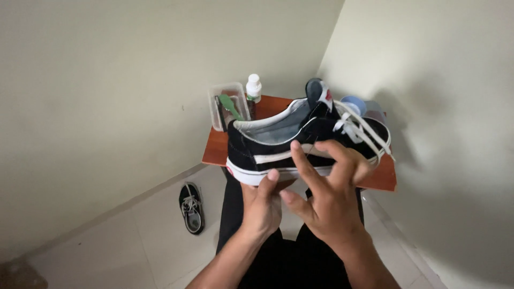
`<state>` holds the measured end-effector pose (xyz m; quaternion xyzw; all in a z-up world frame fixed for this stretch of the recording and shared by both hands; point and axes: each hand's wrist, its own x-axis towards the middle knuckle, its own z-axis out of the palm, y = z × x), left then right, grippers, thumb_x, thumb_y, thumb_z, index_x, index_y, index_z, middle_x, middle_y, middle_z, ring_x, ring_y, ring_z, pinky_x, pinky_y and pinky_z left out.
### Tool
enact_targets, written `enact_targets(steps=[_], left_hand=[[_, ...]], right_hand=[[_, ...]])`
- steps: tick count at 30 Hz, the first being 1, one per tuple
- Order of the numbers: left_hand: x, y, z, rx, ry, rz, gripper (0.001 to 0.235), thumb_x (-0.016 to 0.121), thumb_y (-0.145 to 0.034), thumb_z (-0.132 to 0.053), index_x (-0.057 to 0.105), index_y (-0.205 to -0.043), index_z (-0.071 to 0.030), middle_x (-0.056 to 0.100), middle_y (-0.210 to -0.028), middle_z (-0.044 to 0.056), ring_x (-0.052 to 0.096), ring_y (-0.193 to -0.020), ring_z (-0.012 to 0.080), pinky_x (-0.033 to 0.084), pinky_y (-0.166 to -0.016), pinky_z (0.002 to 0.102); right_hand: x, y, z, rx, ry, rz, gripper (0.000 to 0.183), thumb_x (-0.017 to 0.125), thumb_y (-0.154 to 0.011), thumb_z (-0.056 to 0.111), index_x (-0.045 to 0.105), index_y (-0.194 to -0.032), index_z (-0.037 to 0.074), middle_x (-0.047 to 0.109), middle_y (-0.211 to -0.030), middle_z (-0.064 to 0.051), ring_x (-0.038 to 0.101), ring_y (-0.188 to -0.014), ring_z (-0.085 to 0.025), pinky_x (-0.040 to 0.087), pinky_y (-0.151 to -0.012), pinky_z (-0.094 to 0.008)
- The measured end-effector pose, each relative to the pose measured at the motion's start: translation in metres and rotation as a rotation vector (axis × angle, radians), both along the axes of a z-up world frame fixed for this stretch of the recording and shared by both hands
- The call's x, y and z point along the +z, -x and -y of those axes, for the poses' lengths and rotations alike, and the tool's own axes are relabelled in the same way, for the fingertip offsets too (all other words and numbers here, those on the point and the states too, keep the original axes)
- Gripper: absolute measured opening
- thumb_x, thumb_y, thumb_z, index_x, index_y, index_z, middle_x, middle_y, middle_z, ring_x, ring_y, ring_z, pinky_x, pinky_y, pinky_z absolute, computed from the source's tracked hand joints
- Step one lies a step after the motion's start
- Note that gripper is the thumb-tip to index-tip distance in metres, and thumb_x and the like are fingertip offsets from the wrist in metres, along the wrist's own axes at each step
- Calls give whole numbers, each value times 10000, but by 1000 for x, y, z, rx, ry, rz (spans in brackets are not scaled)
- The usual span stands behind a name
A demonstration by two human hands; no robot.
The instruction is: The person cleans a black and white sneaker by first wiping it with a cloth, then scrubbing the upper and sole with a green brush, and finally wiping it again. The shoe is handled one at a time on a small wooden table with cleaning supplies nearby.
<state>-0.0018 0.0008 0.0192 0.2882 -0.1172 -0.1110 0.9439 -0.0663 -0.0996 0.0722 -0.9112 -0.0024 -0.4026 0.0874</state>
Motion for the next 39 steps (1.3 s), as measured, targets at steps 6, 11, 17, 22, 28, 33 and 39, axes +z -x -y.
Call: enact_targets(steps=[6,11,17,22,28,33,39], left_hand=[[-1,0,1,-45,-66,-99,712,705,-882,-164,401,-1518,-60,621,-1372,174,642,-1184,291,567,-935,404],[2,2,2,-2,-65,14,738,735,-876,-189,395,-1508,-18,588,-1420,191,604,-1248,295,543,-981,419],[0,0,2,14,-44,3,742,750,-865,-178,404,-1503,-18,602,-1405,192,614,-1237,309,545,-972,427],[-8,2,-1,20,-30,-17,747,763,-856,-167,412,-1498,-18,613,-1391,193,624,-1227,322,547,-963,434],[-17,-9,-5,5,-3,-72,714,737,-862,-178,419,-1496,-96,619,-1389,146,619,-1236,331,561,-938,518],[-13,-13,-16,-72,-15,-139,655,714,-878,-336,479,-1465,-166,649,-1352,78,648,-1201,294,618,-844,470],[1,-16,-18,-167,-2,-128,672,697,-868,-450,530,-1433,-128,663,-1365,90,633,-1271,292,574,-968,491]], right_hand=[[-1,5,0,145,63,-43,697,451,-950,699,575,-1460,240,428,-1337,-121,363,-1264,-296,319,-1061,-472],[12,7,-12,244,-196,-98,510,522,-959,510,697,-1277,152,413,-1285,-134,327,-1265,-291,357,-1110,-475],[11,11,-21,204,-213,-149,496,584,-941,447,658,-1351,176,442,-1307,-119,331,-1238,-310,374,-1071,-422],[20,12,-18,254,-259,-175,393,618,-908,370,692,-1238,170,439,-1299,-113,343,-1245,-298,322,-1086,-433],[7,32,-5,164,-301,-40,388,651,-885,333,719,-1219,148,453,-1254,-84,364,-1258,-262,387,-1078,-401],[-21,41,20,50,-505,149,302,644,-950,274,701,-1179,84,426,-1235,-81,419,-1236,-226,420,-1022,-340],[-25,37,32,-19,-469,236,364,625,-1014,247,647,-1306,31,359,-1266,-104,368,-1292,-250,432,-1093,-362]])
